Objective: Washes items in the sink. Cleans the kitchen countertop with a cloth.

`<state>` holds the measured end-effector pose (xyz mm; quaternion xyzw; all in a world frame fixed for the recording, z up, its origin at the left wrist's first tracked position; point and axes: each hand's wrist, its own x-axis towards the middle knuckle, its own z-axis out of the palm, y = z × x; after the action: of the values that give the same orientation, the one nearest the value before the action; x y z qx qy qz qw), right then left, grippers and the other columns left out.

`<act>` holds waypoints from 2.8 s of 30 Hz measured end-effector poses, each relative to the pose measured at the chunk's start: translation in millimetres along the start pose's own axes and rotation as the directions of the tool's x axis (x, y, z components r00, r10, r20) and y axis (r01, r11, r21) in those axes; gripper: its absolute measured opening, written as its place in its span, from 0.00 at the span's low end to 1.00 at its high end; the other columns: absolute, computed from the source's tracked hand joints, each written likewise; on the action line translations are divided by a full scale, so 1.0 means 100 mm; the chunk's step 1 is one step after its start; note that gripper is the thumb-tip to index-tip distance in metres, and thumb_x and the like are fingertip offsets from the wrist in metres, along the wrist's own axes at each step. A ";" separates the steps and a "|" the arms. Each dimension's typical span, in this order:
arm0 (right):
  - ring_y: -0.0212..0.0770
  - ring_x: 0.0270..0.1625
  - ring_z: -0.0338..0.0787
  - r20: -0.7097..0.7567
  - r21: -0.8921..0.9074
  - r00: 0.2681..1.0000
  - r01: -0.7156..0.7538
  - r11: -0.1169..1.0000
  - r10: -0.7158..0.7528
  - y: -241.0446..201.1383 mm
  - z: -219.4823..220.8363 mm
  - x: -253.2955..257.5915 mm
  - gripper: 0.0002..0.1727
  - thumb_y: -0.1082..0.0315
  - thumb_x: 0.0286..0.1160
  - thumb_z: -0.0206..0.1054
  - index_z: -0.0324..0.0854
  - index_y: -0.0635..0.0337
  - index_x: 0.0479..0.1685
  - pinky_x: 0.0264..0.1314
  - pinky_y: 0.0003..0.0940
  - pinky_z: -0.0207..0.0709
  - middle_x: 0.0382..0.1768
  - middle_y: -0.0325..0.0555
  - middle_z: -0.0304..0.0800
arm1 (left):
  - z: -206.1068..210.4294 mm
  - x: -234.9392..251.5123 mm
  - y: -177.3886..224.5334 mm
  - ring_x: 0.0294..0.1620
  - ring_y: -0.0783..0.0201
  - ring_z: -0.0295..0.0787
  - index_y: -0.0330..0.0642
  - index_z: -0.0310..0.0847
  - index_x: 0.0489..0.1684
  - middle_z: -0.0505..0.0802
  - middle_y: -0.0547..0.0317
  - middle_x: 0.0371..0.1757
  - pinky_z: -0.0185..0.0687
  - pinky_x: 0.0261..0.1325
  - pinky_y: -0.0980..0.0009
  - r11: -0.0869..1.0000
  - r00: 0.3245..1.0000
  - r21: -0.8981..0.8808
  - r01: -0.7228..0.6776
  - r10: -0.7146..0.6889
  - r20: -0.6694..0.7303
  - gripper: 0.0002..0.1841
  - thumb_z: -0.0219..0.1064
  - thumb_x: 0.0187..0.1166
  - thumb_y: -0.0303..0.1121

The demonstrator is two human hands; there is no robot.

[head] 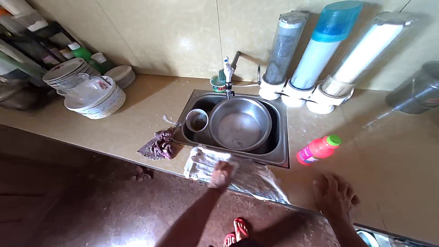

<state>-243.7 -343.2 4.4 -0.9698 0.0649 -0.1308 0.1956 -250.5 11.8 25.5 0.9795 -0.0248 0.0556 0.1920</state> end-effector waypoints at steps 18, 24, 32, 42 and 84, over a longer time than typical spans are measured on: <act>0.85 0.79 0.67 -0.048 -0.012 0.999 0.010 1.000 -0.010 0.01 0.10 0.01 0.34 0.48 0.78 0.55 0.78 0.69 0.71 0.68 0.86 0.55 0.75 0.76 0.74 | -0.64 -0.17 -0.62 0.72 0.30 0.80 0.25 0.83 0.65 0.84 0.23 0.68 0.73 0.76 0.42 0.943 0.935 -0.105 0.317 -0.329 -0.135 0.21 0.70 0.76 0.29; 0.82 0.82 0.64 0.025 -0.008 1.000 -0.010 1.000 0.010 0.04 0.06 -0.03 0.36 0.44 0.81 0.52 0.76 0.65 0.75 0.74 0.85 0.51 0.79 0.74 0.70 | -0.42 0.43 -0.83 0.84 0.30 0.65 0.34 0.73 0.79 0.74 0.29 0.81 0.59 0.82 0.35 0.884 0.894 0.142 0.446 -0.448 -0.025 0.28 0.67 0.82 0.37; 0.83 0.83 0.62 0.030 0.036 0.999 -0.037 0.999 0.036 0.02 0.05 0.01 0.34 0.48 0.80 0.56 0.75 0.66 0.76 0.73 0.85 0.49 0.79 0.75 0.70 | -0.46 0.03 -0.64 0.76 0.25 0.73 0.28 0.82 0.67 0.83 0.24 0.69 0.65 0.75 0.32 0.918 0.957 0.290 0.270 -0.289 0.024 0.21 0.66 0.81 0.33; 0.81 0.84 0.62 0.042 0.017 0.999 -0.023 1.000 0.023 0.03 0.02 0.02 0.34 0.47 0.83 0.53 0.73 0.66 0.77 0.74 0.85 0.50 0.80 0.73 0.69 | -0.03 0.04 0.11 0.70 0.35 0.83 0.33 0.87 0.64 0.90 0.33 0.63 0.73 0.75 0.43 0.989 0.986 0.093 0.117 -0.127 0.104 0.19 0.64 0.82 0.35; 0.76 0.86 0.60 0.075 0.009 0.995 -0.067 0.998 0.066 0.01 -0.02 0.01 0.30 0.50 0.84 0.56 0.73 0.62 0.78 0.76 0.81 0.51 0.82 0.68 0.68 | 0.29 0.08 0.92 0.77 0.39 0.78 0.39 0.82 0.74 0.86 0.39 0.73 0.70 0.79 0.46 0.998 0.940 -0.034 -0.050 0.059 0.336 0.21 0.65 0.83 0.32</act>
<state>-243.3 -345.3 5.8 -0.9702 0.0890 -0.0881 0.2076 -245.9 -84.8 34.6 0.9711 -0.0850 -0.1074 0.1954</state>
